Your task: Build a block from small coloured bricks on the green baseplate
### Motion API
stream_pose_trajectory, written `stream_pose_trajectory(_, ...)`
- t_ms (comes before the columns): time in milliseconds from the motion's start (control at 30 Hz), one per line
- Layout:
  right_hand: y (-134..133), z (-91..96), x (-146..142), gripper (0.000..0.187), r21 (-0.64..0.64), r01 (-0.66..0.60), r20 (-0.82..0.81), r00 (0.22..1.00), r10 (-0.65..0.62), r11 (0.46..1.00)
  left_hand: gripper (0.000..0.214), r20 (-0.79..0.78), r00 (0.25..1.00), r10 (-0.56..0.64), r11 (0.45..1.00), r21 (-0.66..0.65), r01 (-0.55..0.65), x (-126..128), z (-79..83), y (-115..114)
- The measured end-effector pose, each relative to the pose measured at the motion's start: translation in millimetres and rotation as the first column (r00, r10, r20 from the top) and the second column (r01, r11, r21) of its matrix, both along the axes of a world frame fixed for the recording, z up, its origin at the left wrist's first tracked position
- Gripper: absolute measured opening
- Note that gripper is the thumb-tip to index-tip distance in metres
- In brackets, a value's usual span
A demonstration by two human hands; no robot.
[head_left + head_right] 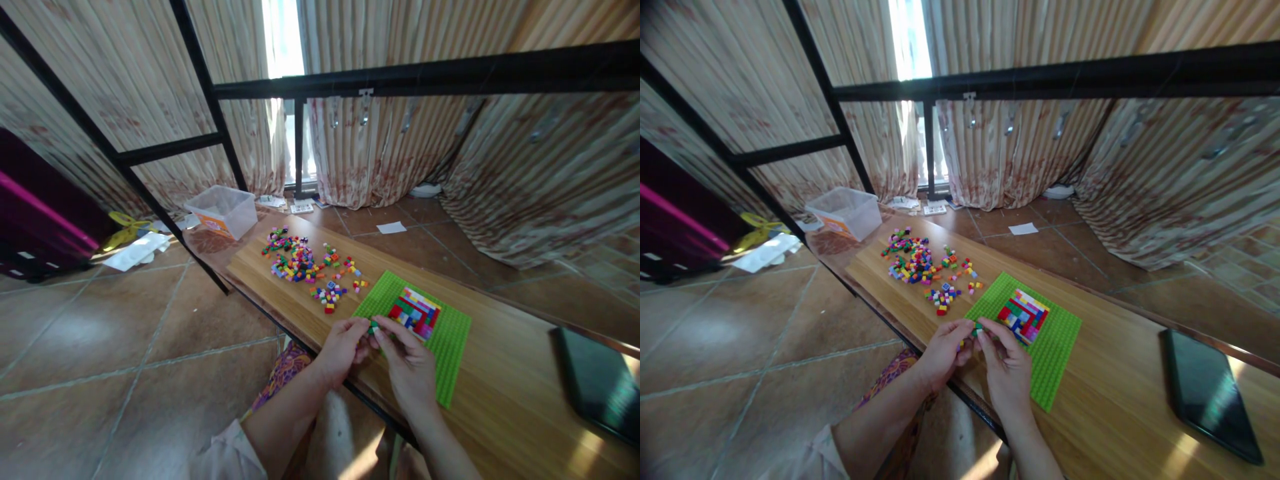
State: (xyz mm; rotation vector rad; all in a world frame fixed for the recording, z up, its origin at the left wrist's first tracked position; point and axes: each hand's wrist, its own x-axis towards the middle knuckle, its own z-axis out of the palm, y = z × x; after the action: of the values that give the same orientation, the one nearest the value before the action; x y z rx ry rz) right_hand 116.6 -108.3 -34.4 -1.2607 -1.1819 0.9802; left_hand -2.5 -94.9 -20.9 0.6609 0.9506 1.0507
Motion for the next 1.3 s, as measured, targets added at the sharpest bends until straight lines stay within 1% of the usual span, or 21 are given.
stream_pose_trajectory(233,-0.1,0.6,1.0,0.03,0.008,0.04,-0.019,0.999,-0.04,0.999,0.046,-0.054,0.996,-0.067,0.994,0.08,0.071,0.6,1.5,-1.8)
stream_pose_trajectory(367,-0.3,2.5,0.8,0.033,0.008,0.052,-0.049,0.997,-0.052,0.999,0.046,-0.068,0.996,-0.053,0.99,0.124,0.061,2.0,-0.1,-1.9)
stream_pose_trajectory(467,1.1,1.7,2.1,0.037,-0.021,0.071,-0.069,0.995,-0.072,0.997,0.043,-0.094,0.995,-0.037,0.982,0.179,0.053,2.2,-4.6,-1.9)
stream_pose_trajectory(567,3.4,-0.2,4.1,0.036,-0.038,0.055,-0.033,0.998,-0.056,0.998,0.038,-0.205,0.978,-0.027,0.962,0.261,0.081,0.8,-8.5,-3.9)
stream_pose_trajectory(667,4.9,0.1,5.8,0.03,0.014,0.04,0.033,0.999,-0.04,0.999,0.034,-0.348,0.937,-0.022,0.926,0.346,0.15,-1.1,-7.6,-8.1)
stream_pose_trajectory(767,4.5,2.8,6.2,0.026,0.064,0.028,0.04,0.999,-0.031,0.998,0.029,-0.383,0.923,0.047,0.894,0.429,0.132,-1.7,-3.3,-11.8)
stream_pose_trajectory(833,3.4,4.1,5.6,0.024,0.066,0.022,0.029,0.999,-0.024,0.998,0.027,-0.385,0.919,0.087,0.88,0.462,0.11,-1.9,-0.8,-13.1)
stream_pose_trajectory(967,1.4,3.5,3.6,0.024,0.048,0.004,0.046,0.999,-0.006,0.999,0.024,-0.468,0.876,0.114,0.861,0.486,0.148,-3.7,1.1,-13.4)
stream_pose_trajectory(1033,0.9,3.0,2.7,0.024,0.048,-0.014,0.063,0.998,0.011,0.999,0.023,-0.48,0.869,0.116,0.859,0.488,0.156,-4.6,0.5,-12.9)
stream_pose_trajectory(1133,0.6,2.8,1.8,0.025,0.05,-0.019,0.079,0.997,0.015,0.999,0.022,-0.455,0.885,0.095,0.869,0.472,0.149,-4.3,-2.2,-11.5)
stream_pose_trajectory(1300,-1.7,2.8,-1.2,0.026,0.091,0.017,0.114,0.993,-0.028,0.996,0.02,-0.39,0.915,0.101,0.87,0.48,0.108,1.0,-9.1,-10.4)
